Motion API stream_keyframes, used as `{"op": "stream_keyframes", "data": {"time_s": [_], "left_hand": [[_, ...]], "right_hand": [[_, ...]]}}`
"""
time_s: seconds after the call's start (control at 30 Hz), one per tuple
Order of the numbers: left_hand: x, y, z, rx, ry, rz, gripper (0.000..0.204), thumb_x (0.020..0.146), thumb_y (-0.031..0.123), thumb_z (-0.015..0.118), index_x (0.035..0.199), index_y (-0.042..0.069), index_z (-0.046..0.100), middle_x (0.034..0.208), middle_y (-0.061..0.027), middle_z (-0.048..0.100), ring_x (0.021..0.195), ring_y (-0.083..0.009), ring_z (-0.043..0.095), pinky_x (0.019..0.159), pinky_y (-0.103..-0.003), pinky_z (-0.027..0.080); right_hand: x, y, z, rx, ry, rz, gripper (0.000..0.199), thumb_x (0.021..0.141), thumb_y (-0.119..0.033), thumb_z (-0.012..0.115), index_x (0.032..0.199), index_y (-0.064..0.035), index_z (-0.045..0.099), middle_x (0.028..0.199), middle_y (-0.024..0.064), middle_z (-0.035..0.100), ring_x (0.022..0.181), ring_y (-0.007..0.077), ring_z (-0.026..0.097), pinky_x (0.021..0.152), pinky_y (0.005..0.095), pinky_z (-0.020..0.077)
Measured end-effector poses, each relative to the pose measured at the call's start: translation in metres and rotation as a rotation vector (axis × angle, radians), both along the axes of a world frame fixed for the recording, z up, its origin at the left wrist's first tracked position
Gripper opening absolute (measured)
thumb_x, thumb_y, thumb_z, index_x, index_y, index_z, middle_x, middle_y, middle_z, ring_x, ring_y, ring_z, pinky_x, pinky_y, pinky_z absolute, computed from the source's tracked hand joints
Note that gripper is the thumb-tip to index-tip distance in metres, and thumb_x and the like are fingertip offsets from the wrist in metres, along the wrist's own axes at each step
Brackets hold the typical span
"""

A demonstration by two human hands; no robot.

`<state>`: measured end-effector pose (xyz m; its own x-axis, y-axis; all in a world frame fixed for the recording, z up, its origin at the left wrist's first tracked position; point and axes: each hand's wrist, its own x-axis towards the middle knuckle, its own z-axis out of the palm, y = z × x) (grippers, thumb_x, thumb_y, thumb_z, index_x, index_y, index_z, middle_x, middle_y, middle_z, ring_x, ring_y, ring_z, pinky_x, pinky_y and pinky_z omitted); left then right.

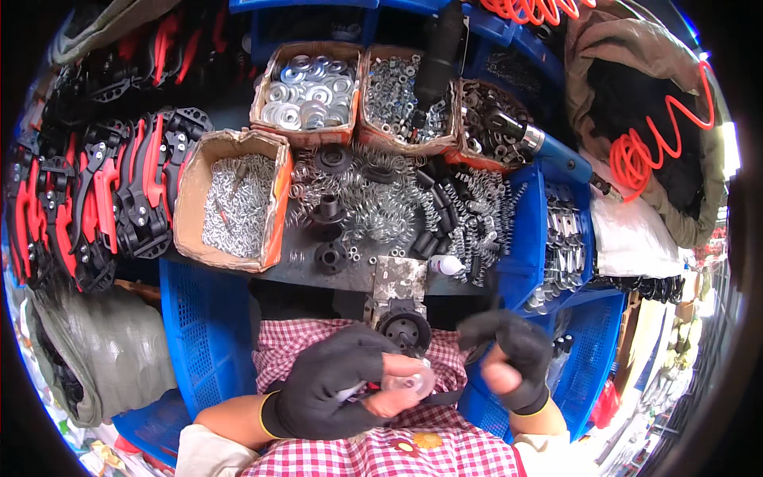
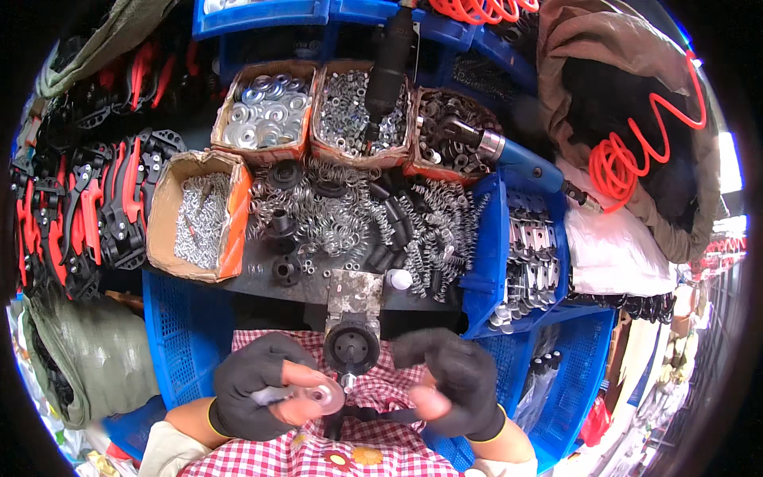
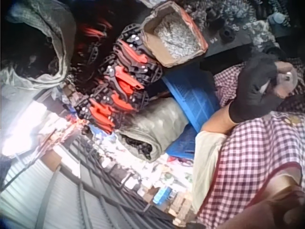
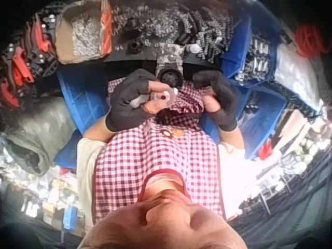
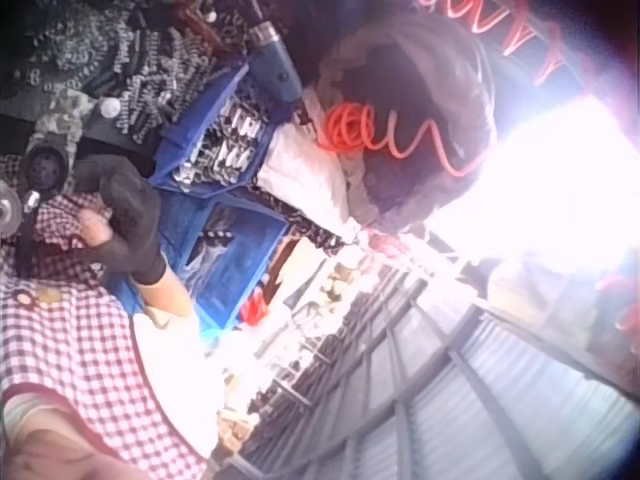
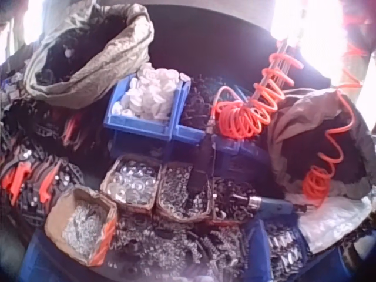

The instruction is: The person assembles caulking guns by fitting plastic components and plunger rods into handle housings, fastening screws with a power screwdriver, and attaching cylindrical barrels. The person then places an assembled gun into a plastic bag and stores it in a plastic crate.

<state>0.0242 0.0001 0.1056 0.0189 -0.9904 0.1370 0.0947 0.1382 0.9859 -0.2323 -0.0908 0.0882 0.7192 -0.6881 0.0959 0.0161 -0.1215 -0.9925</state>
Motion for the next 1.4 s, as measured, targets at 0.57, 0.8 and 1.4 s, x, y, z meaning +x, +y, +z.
{"op": "stream_keyframes", "data": {"time_s": [0.57, 0.8, 1.4], "left_hand": [[-0.018, 0.001, -0.019, -0.279, -0.44, 0.087, 0.044, 0.067, 0.016, 0.087, 0.106, 0.007, 0.068, 0.088, -0.0082, 0.065, 0.074, -0.0208, 0.063, 0.062, -0.032, 0.05], [-0.012, -0.002, -0.018, -0.051, -0.516, 0.08, 0.056, 0.058, 0.023, 0.093, 0.105, 0.007, 0.067, 0.092, -0.0102, 0.065, 0.076, -0.019, 0.063, 0.069, -0.033, 0.051], [-0.032, -0.028, -0.074, -0.777, -0.484, 0.093, 0.033, 0.072, 0.024, 0.083, 0.1, 0.014, 0.068, 0.115, -0.0119, 0.063, 0.104, -0.0332, 0.062, 0.081, -0.04, 0.054]], "right_hand": [[0.191, -0.208, -0.012, -1.703, 0.917, 0.154, 0.018, 0.074, -0.01, 0.065, 0.092, -0.0094, 0.067, 0.096, 0.0092, 0.063, 0.095, 0.026, 0.06, 0.098, 0.0414, 0.0409], [0.219, -0.228, -0.05, -1.74, 1.06, 0.241, 0.012, 0.076, -0.012, 0.063, 0.072, -0.0076, 0.074, 0.076, 0.0088, 0.07, 0.093, 0.0264, 0.063, 0.107, 0.0533, 0.0281], [0.079, -0.052, 0.081, -0.873, 0.32, 0.105, 0.011, 0.073, -0.009, 0.069, 0.081, -0.0056, 0.061, 0.075, 0.0106, 0.059, 0.066, 0.0311, 0.062, 0.059, 0.0377, 0.0494]]}}
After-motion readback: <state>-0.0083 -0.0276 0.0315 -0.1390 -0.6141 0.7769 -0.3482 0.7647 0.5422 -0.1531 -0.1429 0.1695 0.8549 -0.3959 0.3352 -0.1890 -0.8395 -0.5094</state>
